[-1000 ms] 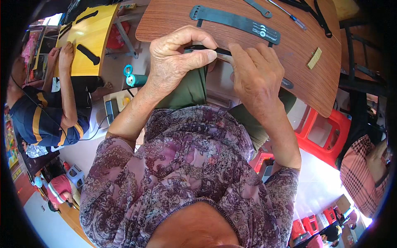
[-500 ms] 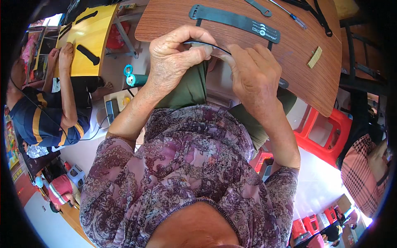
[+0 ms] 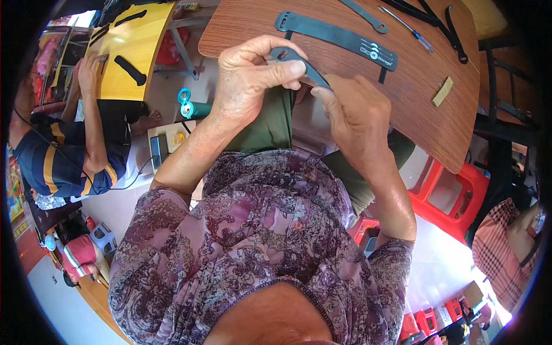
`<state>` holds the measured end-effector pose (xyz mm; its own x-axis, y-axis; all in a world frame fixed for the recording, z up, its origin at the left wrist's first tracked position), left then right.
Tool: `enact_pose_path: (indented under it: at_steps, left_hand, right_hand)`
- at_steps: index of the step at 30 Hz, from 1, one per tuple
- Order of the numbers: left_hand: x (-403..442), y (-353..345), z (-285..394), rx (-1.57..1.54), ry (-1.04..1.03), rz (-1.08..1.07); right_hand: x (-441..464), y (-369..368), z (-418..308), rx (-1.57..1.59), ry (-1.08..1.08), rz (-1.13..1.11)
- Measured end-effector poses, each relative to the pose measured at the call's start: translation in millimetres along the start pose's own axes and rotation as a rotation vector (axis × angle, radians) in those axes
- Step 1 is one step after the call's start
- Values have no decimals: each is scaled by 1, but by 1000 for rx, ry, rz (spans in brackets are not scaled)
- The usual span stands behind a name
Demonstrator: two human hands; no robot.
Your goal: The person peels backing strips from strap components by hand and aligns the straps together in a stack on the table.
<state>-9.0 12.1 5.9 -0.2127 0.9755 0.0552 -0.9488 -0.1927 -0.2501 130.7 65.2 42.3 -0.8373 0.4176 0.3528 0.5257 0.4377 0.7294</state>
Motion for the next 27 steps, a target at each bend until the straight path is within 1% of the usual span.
enact_pose_path:
  at_steps: [1,3,4,6,10,12,13,15,16,17,18,19,21,22,27]
  left_hand:
    - [1,2,-1,0,1,-2]
    - [5,12,-10,-197,29,9]
    - [7,19,-14,-262,18,27]
    - [9,33,-13,-303,-9,39]
    - [9,40,-11,-307,-31,57]
    - [8,31,-10,-327,-26,53]
    - [8,21,-10,-295,-5,37]
    - [5,11,-14,-262,16,21]
    - [3,8,-21,-274,26,-8]
    - [3,3,-26,-285,37,-38]
    - [5,-2,-28,-456,34,-34]
    - [5,-3,-29,-454,36,-34]
    - [4,-10,-32,-461,85,-56]
    - [4,-14,-31,-457,89,-98]
    - [6,-17,-30,-434,104,-92]
  right_hand:
    - [0,2,-1,0,-2,1]
    - [-1,-4,14,262,-171,-112]
    - [-3,-2,15,261,-178,-112]
    - [-12,-6,31,600,-358,-108]
    - [-22,-5,39,650,-438,-135]
    - [-22,-3,36,583,-372,-85]
    - [-21,-5,36,583,-374,-84]
    - [-12,8,15,192,-129,22]
    - [-11,7,14,193,-127,24]
    - [-9,9,8,87,-84,45]
    - [-8,10,2,-20,-41,65]
    - [-8,9,2,-18,-43,66]
    - [-7,9,-3,-140,5,71]
    - [-7,8,-3,-139,3,71]
    - [-8,5,-3,-158,6,87]
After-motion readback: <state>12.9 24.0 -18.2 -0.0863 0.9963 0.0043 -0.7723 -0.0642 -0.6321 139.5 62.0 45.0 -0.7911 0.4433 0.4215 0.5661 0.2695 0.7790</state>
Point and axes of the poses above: each hand's wrist, its own x-axis towards the middle knuckle, its own y-axis out of the back of the hand, z = x × y, the point moved 8 cm from there along x, towards the middle knuckle, and after that the axes turned 14 degrees about -z, right-handed, at the moved point
